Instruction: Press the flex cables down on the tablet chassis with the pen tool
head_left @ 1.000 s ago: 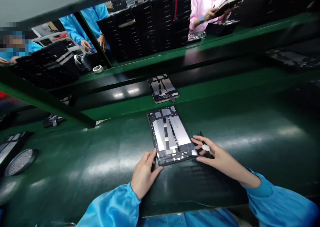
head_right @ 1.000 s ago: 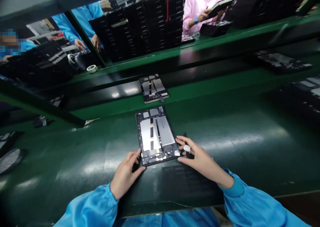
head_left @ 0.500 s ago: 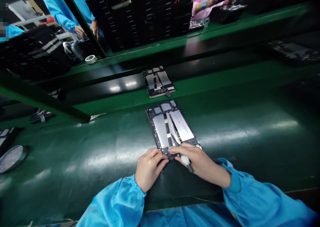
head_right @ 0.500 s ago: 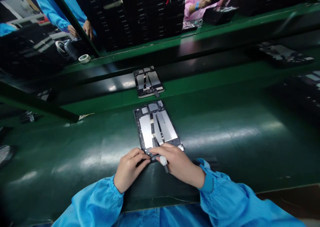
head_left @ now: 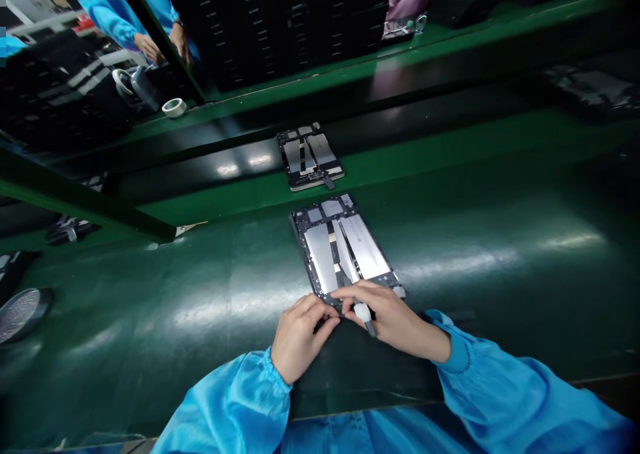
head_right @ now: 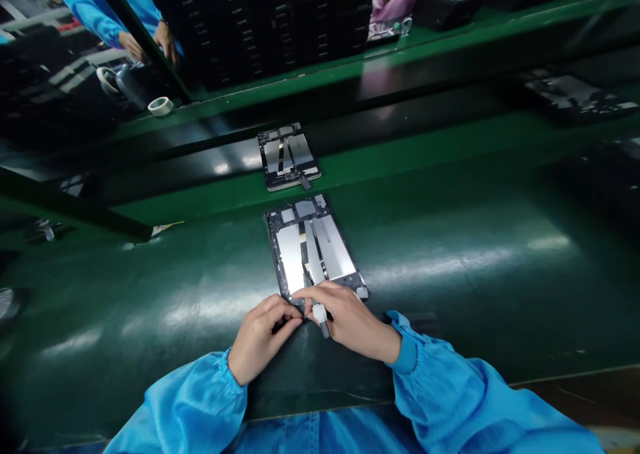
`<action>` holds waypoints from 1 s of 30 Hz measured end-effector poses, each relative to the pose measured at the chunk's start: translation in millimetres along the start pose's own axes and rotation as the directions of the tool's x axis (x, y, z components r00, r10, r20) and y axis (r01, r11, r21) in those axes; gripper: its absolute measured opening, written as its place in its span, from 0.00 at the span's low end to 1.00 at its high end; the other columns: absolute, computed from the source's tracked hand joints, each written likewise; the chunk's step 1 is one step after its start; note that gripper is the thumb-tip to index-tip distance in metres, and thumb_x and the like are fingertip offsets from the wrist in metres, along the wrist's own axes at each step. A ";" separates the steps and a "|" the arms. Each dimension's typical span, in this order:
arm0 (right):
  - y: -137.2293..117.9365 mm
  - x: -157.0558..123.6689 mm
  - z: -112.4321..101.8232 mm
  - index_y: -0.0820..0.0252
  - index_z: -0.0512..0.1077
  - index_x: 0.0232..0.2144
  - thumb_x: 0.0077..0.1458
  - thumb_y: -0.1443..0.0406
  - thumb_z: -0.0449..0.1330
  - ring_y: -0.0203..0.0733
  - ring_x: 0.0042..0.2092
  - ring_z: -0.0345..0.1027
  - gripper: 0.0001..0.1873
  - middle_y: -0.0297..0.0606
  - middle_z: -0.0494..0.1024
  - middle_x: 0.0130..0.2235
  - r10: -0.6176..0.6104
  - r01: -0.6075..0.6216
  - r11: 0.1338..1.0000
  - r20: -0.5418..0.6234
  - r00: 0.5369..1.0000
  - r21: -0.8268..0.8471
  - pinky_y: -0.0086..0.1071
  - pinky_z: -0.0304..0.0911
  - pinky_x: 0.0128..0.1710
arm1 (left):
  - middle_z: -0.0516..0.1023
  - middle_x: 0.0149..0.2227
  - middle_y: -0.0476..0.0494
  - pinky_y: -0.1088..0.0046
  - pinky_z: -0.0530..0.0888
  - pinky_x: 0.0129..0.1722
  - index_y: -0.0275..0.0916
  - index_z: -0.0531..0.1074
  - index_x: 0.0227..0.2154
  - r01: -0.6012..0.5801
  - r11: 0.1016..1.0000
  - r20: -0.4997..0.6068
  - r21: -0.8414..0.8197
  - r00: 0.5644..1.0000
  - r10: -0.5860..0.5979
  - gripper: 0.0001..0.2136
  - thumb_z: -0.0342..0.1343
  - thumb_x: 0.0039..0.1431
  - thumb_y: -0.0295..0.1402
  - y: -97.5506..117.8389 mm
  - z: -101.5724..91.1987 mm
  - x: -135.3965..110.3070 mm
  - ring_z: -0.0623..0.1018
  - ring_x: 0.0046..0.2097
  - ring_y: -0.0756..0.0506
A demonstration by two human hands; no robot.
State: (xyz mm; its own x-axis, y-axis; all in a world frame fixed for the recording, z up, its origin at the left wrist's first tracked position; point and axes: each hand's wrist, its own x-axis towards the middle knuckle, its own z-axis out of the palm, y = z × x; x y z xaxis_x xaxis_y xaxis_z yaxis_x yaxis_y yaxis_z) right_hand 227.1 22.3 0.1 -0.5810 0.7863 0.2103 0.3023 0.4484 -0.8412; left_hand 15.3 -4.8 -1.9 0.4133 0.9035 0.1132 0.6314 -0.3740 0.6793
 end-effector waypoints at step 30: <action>-9.2 -17.3 -10.2 0.50 0.68 0.59 0.67 0.69 0.52 0.43 0.38 0.75 0.21 0.39 0.79 0.39 0.048 -0.036 0.995 -0.126 0.991 0.096 0.37 0.73 0.37 | 0.75 0.44 0.41 0.68 0.71 0.35 0.40 0.70 0.53 -0.307 0.763 0.029 0.569 0.935 0.354 0.13 0.50 0.69 0.29 -3.3 1.0 -21.1 0.74 0.39 0.45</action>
State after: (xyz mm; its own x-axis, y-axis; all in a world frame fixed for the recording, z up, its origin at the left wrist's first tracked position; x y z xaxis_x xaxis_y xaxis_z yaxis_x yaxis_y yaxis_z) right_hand 242.1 8.9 9.3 -0.4657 0.8543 0.2310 0.2488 0.3769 -0.8922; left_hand 5.1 -22.8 -7.3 0.6290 0.7062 0.3251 0.7283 -0.6815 0.0714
